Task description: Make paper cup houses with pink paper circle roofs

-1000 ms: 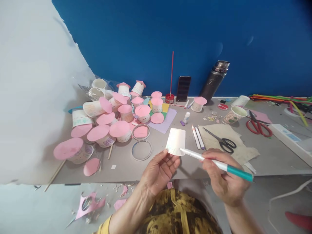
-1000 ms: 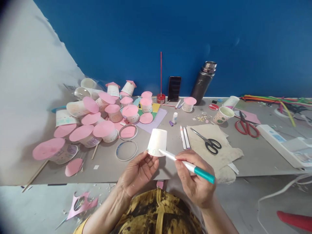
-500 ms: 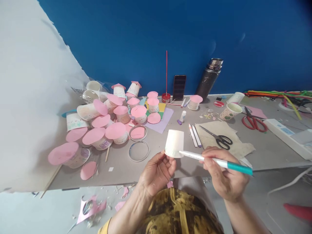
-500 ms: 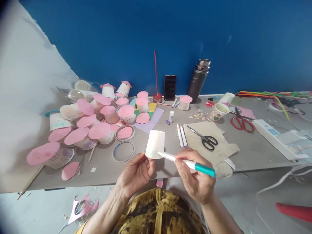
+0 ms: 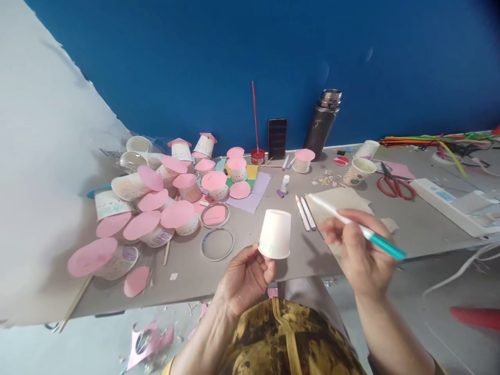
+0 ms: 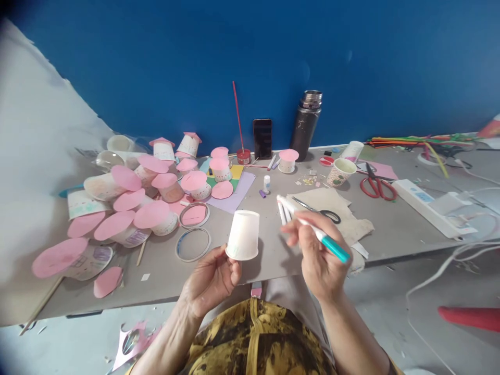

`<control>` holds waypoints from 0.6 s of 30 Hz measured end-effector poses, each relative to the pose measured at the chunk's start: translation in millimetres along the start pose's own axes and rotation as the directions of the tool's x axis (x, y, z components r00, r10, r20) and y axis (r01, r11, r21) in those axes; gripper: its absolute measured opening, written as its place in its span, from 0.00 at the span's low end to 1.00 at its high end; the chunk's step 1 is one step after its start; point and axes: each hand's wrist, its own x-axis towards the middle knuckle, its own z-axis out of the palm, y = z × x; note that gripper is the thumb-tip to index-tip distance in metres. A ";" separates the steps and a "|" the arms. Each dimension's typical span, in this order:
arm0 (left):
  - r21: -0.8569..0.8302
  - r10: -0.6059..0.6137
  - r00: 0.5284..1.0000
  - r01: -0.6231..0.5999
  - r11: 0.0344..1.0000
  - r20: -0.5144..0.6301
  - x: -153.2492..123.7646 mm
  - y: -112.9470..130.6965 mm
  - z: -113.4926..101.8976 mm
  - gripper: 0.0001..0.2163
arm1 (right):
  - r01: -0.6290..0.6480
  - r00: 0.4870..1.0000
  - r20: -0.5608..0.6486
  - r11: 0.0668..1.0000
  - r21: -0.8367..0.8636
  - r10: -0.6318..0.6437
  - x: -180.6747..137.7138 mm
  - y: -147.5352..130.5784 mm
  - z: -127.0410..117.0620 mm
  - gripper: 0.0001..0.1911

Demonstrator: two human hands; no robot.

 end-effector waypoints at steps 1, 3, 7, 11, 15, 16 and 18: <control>0.011 -0.010 1.000 0.010 1.000 0.006 -0.1 -0.6 0.1 0.10 | -0.032 0.999 0.020 0.999 -0.007 0.032 3.8 1.8 3.2 0.11; 0.028 -0.031 0.999 0.030 0.999 0.018 0.0 -1.7 0.3 0.11 | -0.108 0.985 0.134 0.993 -0.038 0.112 10.1 4.8 10.3 0.15; 0.065 -0.068 0.996 0.064 0.996 0.063 0.8 -3.1 -3.2 0.11 | -0.250 0.917 0.300 0.965 -0.083 0.263 12.3 6.6 22.0 0.21; 0.090 0.016 0.978 -0.035 0.995 0.207 0.7 -10.4 -11.5 0.07 | -0.265 0.930 0.226 0.955 -0.133 0.289 9.8 2.2 29.2 0.21; 0.124 0.191 0.914 -0.249 0.960 0.357 -0.7 -23.5 -14.8 0.04 | -0.206 0.957 0.165 0.958 -0.200 0.240 11.8 -1.2 35.9 0.20; 0.134 0.210 0.911 -0.272 0.953 0.355 -0.7 -25.4 -14.6 0.04 | -0.196 0.959 0.169 0.961 -0.196 0.230 12.1 -1.0 36.6 0.21; 0.133 0.223 0.925 -0.274 0.952 0.308 0.4 -26.3 -13.8 0.02 | -0.160 0.970 0.155 0.974 -0.162 0.185 11.0 0.2 35.0 0.21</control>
